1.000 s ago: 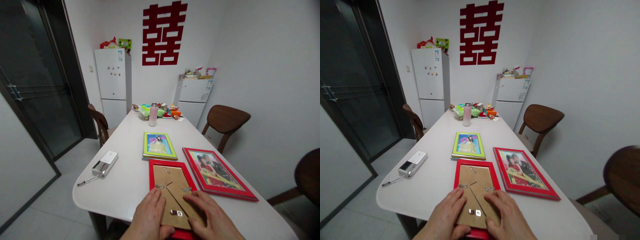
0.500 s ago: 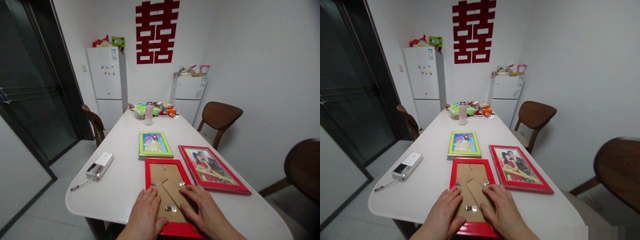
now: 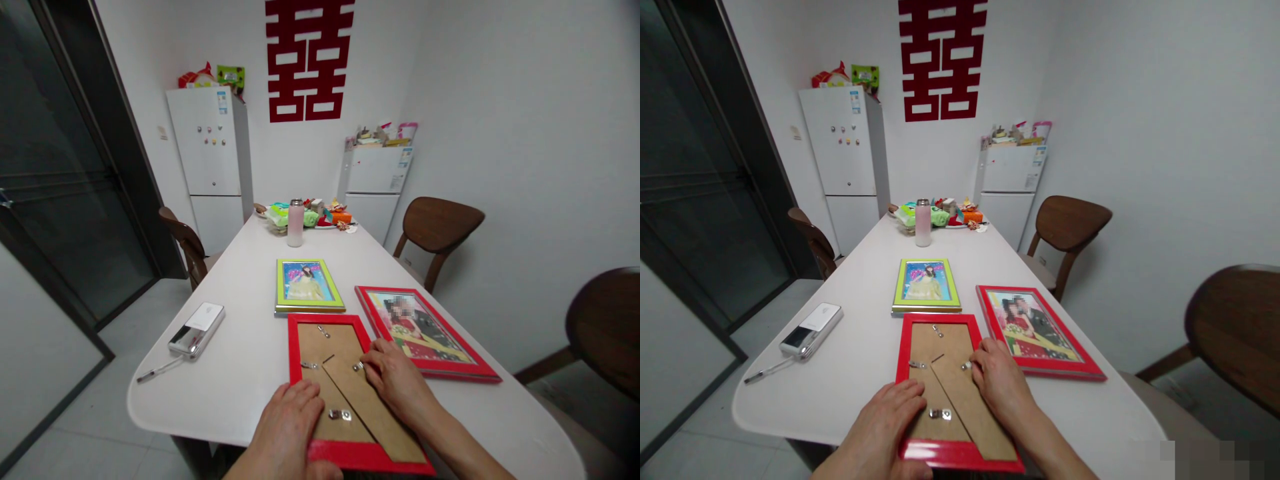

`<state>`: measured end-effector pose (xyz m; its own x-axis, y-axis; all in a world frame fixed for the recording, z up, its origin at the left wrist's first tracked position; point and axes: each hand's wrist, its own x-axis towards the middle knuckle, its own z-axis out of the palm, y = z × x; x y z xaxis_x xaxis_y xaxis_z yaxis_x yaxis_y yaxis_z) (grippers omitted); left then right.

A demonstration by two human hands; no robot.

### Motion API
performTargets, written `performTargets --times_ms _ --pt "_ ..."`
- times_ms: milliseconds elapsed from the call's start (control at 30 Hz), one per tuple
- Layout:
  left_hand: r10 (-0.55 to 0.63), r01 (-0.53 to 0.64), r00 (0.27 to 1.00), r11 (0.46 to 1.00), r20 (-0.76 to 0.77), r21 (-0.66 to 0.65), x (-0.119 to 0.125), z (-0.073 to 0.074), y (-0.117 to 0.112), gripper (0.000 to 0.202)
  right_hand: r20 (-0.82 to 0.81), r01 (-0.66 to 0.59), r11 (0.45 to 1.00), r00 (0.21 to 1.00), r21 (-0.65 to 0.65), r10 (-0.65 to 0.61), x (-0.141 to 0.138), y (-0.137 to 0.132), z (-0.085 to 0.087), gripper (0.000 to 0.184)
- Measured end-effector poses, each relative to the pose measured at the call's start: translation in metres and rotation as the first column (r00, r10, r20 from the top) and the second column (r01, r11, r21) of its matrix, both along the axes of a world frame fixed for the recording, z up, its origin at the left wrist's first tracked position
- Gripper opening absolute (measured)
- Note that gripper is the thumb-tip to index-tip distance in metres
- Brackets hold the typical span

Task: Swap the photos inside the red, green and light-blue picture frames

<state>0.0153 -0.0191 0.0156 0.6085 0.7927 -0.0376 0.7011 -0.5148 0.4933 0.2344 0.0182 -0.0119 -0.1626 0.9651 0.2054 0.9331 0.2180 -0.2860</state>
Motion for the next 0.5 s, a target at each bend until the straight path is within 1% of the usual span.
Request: performTargets --times_ms 167,267,333,400,500 --pt "0.014 -0.013 1.000 0.999 -0.011 0.040 -0.001 -0.008 -0.001 0.069 -0.039 -0.040 0.999 0.998 0.018 0.041 0.004 0.000 -0.003 0.023" --pt "0.009 -0.009 1.000 0.998 -0.004 0.069 -0.002 -0.010 -0.001 0.068 -0.061 -0.045 0.998 0.997 0.032 0.047 0.002 -0.006 0.001 0.023" --pt "0.004 -0.004 1.000 0.997 0.001 0.081 -0.002 -0.010 -0.002 0.066 -0.087 -0.061 0.995 0.994 0.073 0.067 -0.004 -0.015 0.005 0.023" --pt "0.003 -0.003 1.000 0.996 0.004 0.087 -0.002 -0.011 -0.002 0.065 -0.117 -0.120 0.989 0.985 0.090 0.131 -0.012 -0.026 0.010 0.024" --pt "0.010 -0.011 1.000 0.996 0.003 0.086 -0.002 -0.014 -0.002 0.066 -0.147 -0.256 0.966 0.955 0.028 0.257 -0.029 -0.042 0.016 0.022"
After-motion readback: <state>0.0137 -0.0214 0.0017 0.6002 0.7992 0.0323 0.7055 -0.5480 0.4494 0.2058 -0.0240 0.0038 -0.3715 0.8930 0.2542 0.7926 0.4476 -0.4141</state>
